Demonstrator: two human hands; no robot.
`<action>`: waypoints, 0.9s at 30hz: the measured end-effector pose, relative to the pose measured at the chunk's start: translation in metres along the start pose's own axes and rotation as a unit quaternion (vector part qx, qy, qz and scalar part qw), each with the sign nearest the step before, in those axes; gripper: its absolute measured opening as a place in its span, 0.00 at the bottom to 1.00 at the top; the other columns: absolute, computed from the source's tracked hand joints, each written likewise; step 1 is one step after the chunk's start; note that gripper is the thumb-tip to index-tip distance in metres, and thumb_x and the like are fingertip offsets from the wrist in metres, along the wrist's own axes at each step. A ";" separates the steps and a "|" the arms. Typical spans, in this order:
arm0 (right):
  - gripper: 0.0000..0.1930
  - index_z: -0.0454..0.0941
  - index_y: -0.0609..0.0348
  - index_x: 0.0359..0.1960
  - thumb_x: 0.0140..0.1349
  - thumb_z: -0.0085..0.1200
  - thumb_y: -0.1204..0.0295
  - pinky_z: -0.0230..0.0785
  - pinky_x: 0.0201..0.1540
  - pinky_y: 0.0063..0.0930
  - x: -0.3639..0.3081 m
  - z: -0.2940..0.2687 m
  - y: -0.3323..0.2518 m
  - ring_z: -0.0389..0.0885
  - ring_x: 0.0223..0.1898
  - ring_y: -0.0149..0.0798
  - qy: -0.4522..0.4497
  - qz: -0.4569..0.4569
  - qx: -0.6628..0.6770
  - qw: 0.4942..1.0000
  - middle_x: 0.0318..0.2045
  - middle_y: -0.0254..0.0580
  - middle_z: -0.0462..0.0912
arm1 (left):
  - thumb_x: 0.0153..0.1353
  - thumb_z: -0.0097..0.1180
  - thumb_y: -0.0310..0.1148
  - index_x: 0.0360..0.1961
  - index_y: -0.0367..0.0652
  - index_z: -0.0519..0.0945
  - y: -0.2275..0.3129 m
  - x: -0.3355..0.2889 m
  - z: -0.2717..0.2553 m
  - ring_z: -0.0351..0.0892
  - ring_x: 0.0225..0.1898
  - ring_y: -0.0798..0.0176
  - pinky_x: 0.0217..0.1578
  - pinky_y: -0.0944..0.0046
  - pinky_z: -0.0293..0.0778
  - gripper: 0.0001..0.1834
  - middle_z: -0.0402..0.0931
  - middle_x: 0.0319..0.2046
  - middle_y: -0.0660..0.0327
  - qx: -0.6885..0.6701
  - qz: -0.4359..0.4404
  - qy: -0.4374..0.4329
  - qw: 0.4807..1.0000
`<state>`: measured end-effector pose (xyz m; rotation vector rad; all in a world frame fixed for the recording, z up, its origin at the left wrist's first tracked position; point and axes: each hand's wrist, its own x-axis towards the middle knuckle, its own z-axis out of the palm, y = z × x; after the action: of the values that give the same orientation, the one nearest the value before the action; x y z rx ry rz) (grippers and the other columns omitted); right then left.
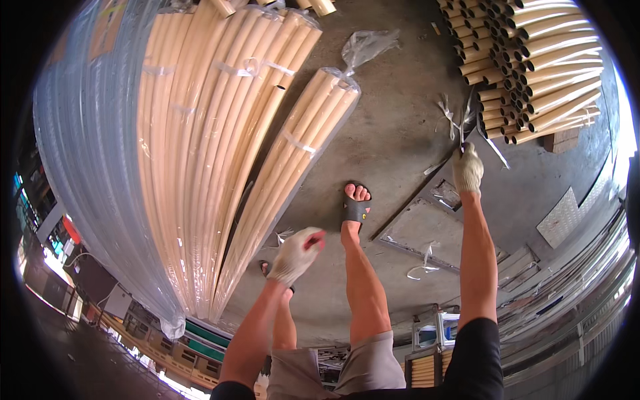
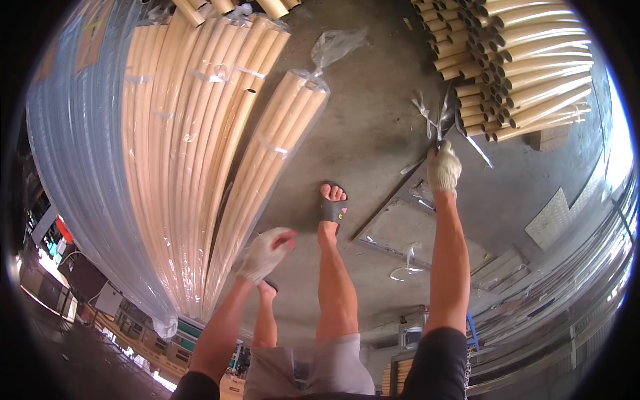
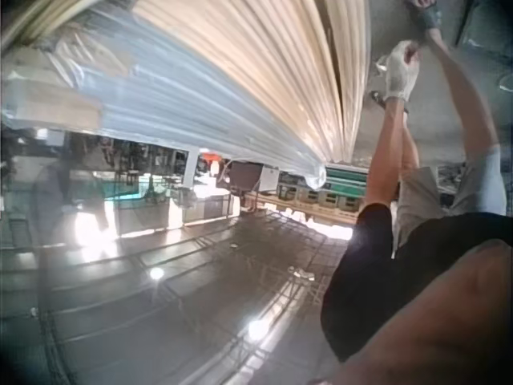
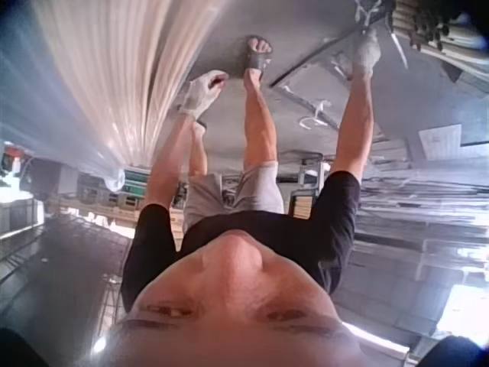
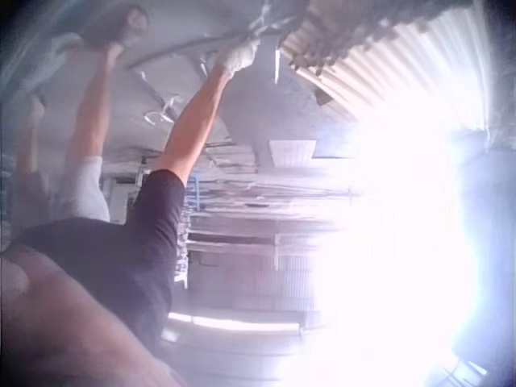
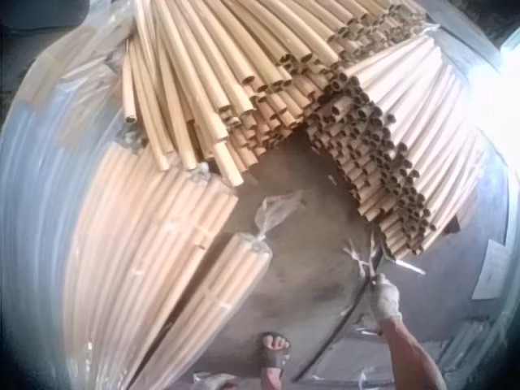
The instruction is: The person picks up several long metal pipes from a stack and places them into a circular saw machine to cut them to length.
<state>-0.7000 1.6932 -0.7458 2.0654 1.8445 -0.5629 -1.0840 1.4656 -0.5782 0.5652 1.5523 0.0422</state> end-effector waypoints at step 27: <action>0.26 0.75 0.67 0.57 0.70 0.55 0.55 0.78 0.46 0.27 -0.132 -0.048 -0.188 0.85 0.41 0.37 -0.421 0.158 0.651 0.612 0.45 0.41 0.84 | 0.64 0.64 0.40 0.45 0.37 0.84 0.079 0.092 0.032 0.78 0.31 0.74 0.32 0.72 0.73 0.17 0.83 0.32 0.66 -0.560 0.043 0.012 0.828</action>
<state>-0.8950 1.6242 -0.6344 1.8548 0.2839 -2.6956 -1.0239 1.5586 -0.6371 -0.3172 1.2484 0.9700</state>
